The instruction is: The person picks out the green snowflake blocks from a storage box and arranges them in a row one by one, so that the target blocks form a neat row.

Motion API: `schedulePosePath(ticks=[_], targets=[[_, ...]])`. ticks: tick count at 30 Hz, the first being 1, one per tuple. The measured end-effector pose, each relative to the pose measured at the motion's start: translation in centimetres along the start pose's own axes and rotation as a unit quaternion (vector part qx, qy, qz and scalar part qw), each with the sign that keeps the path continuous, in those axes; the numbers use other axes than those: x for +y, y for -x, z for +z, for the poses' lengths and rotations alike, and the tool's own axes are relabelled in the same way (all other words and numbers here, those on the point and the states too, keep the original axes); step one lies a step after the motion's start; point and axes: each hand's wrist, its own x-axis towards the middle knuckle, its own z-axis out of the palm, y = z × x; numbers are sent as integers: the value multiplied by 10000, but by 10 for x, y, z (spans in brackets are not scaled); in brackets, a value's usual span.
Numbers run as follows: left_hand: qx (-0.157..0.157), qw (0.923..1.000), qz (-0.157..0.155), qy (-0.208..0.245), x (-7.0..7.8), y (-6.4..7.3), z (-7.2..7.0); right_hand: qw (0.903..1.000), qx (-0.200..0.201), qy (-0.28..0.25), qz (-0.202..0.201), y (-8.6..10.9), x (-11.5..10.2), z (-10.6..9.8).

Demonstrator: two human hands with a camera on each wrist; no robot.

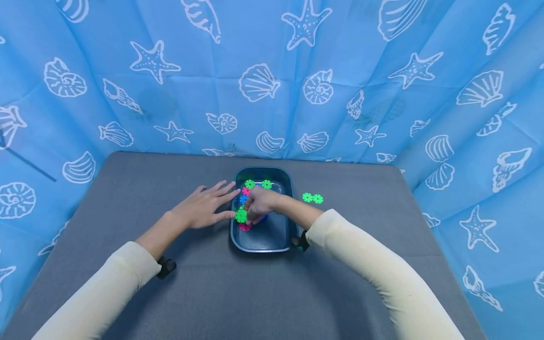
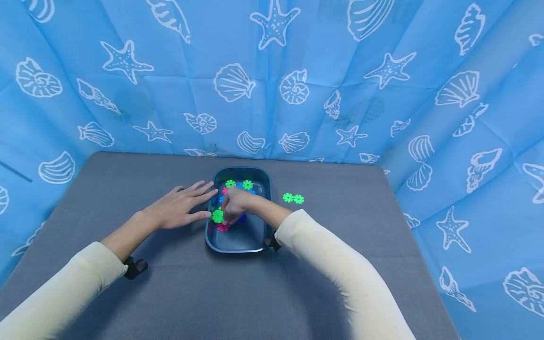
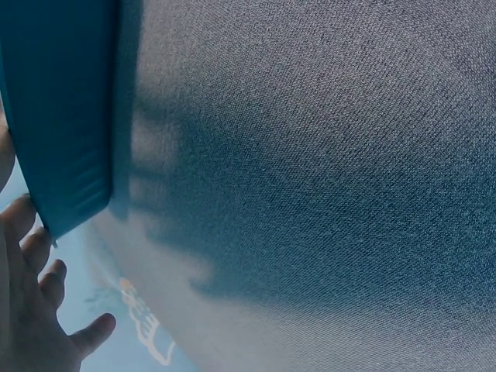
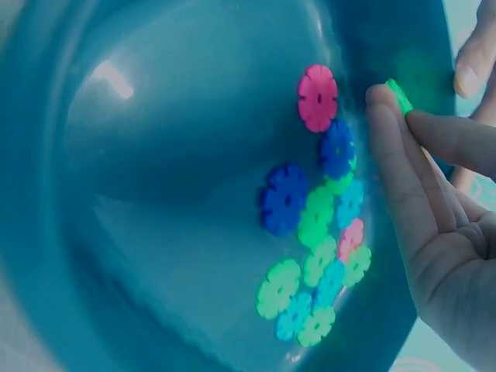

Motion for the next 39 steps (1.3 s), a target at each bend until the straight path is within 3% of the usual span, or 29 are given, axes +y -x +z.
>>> schedulePosePath(ticks=[9, 19, 29, 39], targets=[[-13, 10000, -59, -54, -1, -1, 2, 9998, 98, 146, -114, 21, 7, -22], [14, 9998, -81, -170, -2, -4, 4, 9989, 465, -55, -93, 61, 36, -68], [35, 9999, -70, -146, -1, -2, 4, 9927, 1081, -542, -25, 86, 78, -110], [69, 9999, -60, -145, -2, -2, 6, 9789, 1597, -1232, 333, 101, 133, -134]])
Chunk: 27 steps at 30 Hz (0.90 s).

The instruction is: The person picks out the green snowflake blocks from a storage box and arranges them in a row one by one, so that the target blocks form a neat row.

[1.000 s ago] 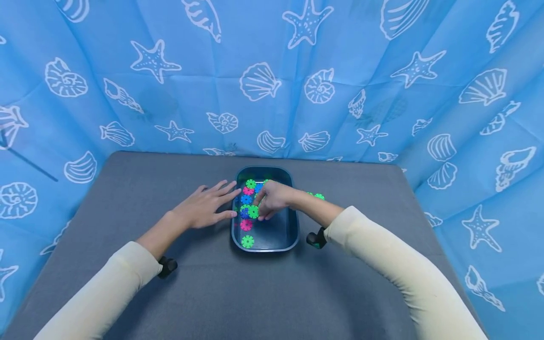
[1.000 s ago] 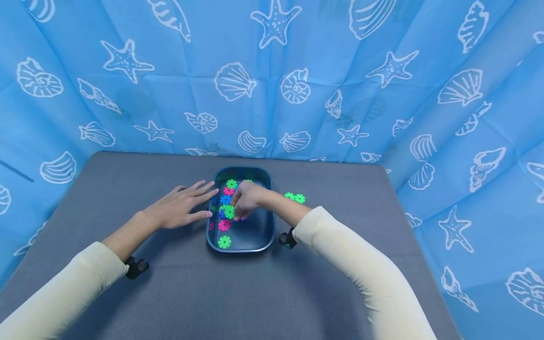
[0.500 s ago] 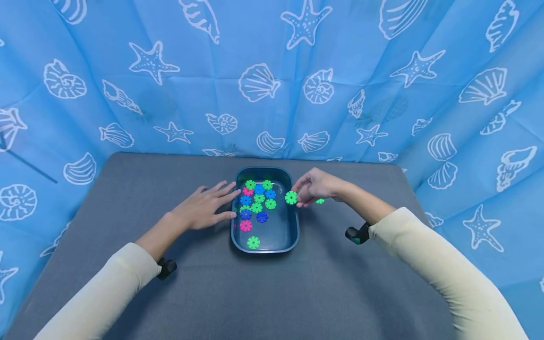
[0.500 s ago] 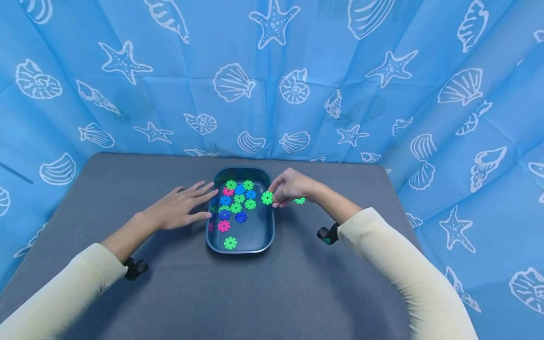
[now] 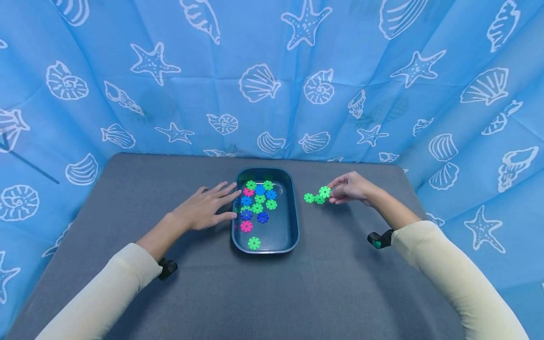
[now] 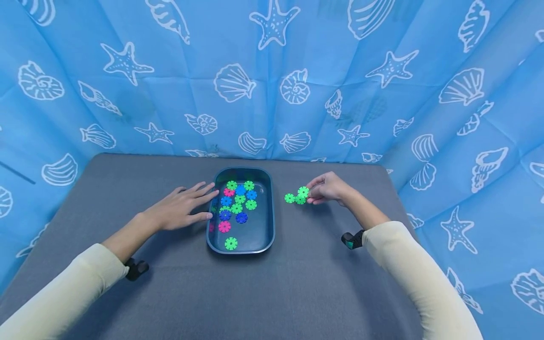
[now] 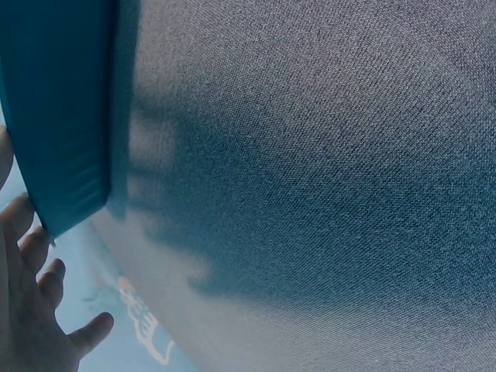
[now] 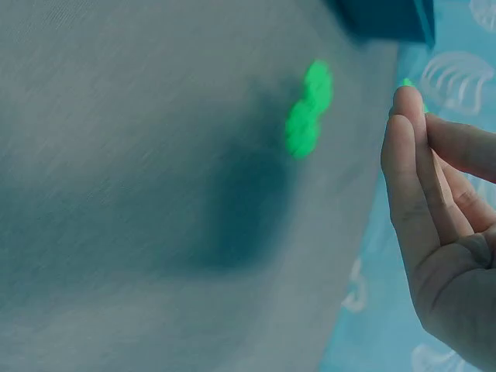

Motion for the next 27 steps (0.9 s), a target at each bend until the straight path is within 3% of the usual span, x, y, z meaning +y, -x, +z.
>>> schedulePosePath(ticks=[11, 18, 27], targets=[[15, 10000, 9, 39, 0, 0, 2, 9987, 302, -244, 329, -12, 49, -9], [-17, 10000, -10, 45, 1, 0, -1, 9961, 242, -543, 658, -20, 56, -9], [-6, 10000, 3, 6, 1, 0, -1, 9963, 285, -478, 661, -26, 55, -7]])
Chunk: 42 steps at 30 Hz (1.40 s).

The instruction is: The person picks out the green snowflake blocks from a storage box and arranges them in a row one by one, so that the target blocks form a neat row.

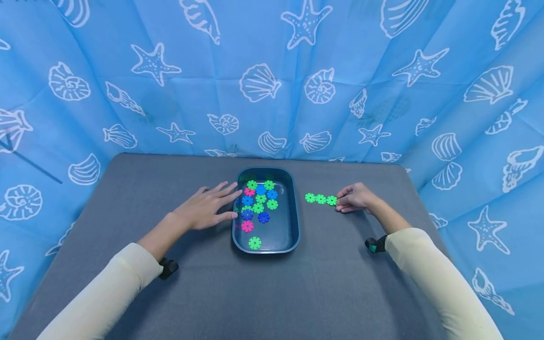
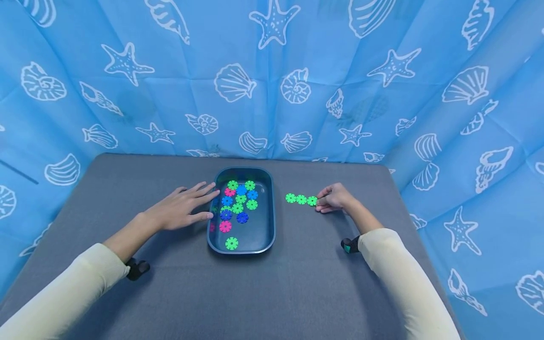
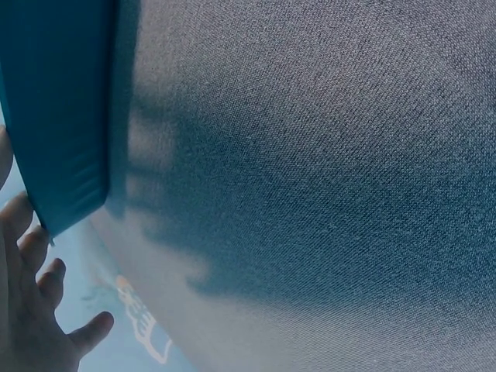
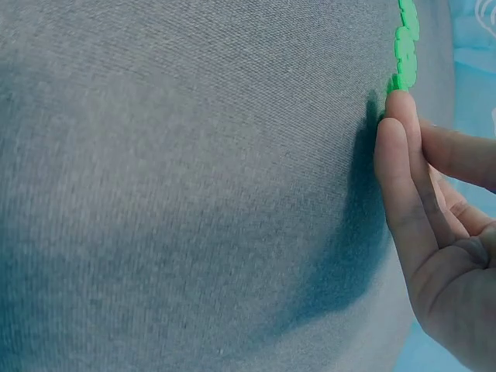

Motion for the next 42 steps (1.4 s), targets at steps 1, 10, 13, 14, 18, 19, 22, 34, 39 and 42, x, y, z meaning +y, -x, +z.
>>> schedulePosePath(ticks=[1, 10, 13, 14, 18, 19, 22, 34, 39, 42], targets=[[-7, 10000, -1, 8, 0, 0, 0, 10000, 0, -9, 4, 0, 0, 0], [-5, 10000, -1, -14, 0, 1, 0, 9999, -16, 166, -30, -1, -2, 0], [-6, 10000, -23, -59, -1, 1, -1, 9993, -62, 338, -177, 0, -10, -1], [-6, 10000, -27, -75, -1, 1, -1, 9988, -51, 425, -256, 2, -15, -1], [16, 9999, -2, -99, -1, 2, -1, 9957, -31, 635, -681, 8, -40, 4], [18, 10000, 10, -90, -1, 2, -1, 9947, -76, 670, -779, 10, -47, 6], [1, 10000, 24, -58, -1, 1, -2, 9923, -440, 677, -934, 14, -68, 15], [13, 10000, 59, -59, -2, 0, -1, 9739, -2027, 741, -706, 21, -119, 83], [1, 10000, 42, -73, -2, 0, 0, 9550, -2520, 1409, -680, 15, -120, 115], [-25, 10000, 27, -64, -2, -1, 0, 9437, -2758, 1734, -571, 12, -119, 131]])
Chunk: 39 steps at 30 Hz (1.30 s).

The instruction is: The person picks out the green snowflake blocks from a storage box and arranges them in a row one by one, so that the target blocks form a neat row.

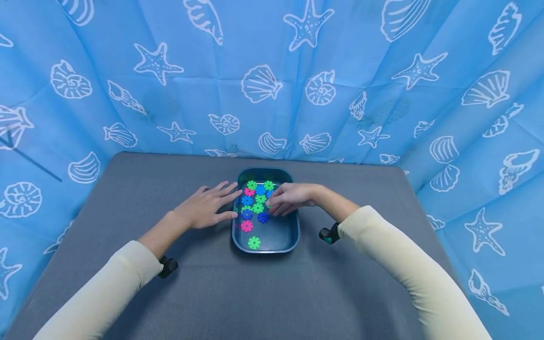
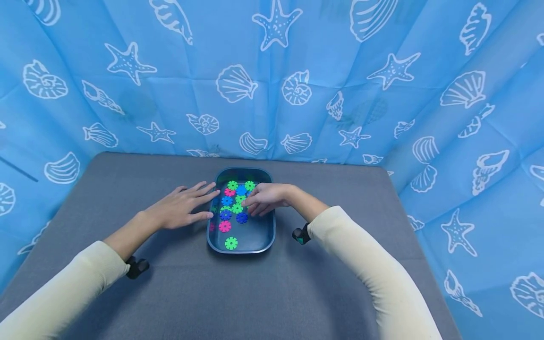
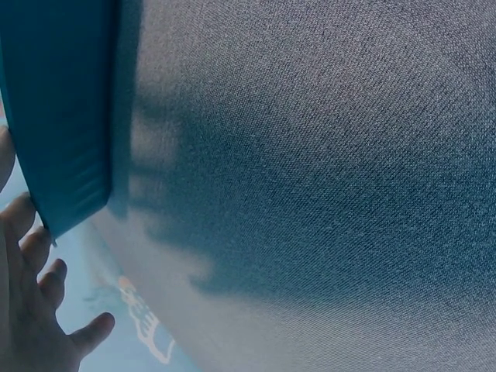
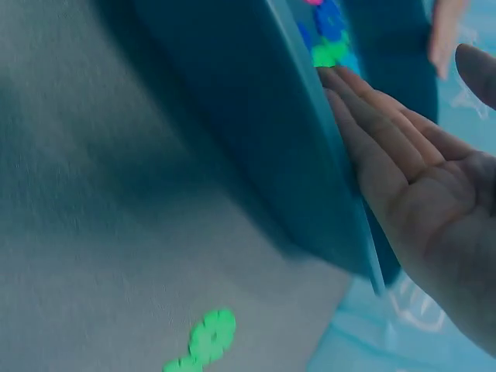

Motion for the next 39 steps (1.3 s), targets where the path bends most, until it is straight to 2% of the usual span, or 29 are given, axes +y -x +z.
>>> schedulePosePath(ticks=[4, 12, 23, 32, 39], targets=[[-4, 10000, 2, 29, 1, 0, -1, 9994, -280, 143, 110, -11, -3, 10], [43, 9999, 65, 70, 0, 0, -1, 9957, -850, 377, -10, -22, -1, 20], [128, 9998, 110, 139, -1, 1, -1, 9932, -1117, 300, 92, -32, -7, 32], [121, 9998, 124, 129, -2, 1, -1, 9825, -1788, 511, 76, -39, -20, 41], [85, 9997, 143, 191, -1, 2, -2, 9777, -2043, 469, 137, -46, -23, 48]])
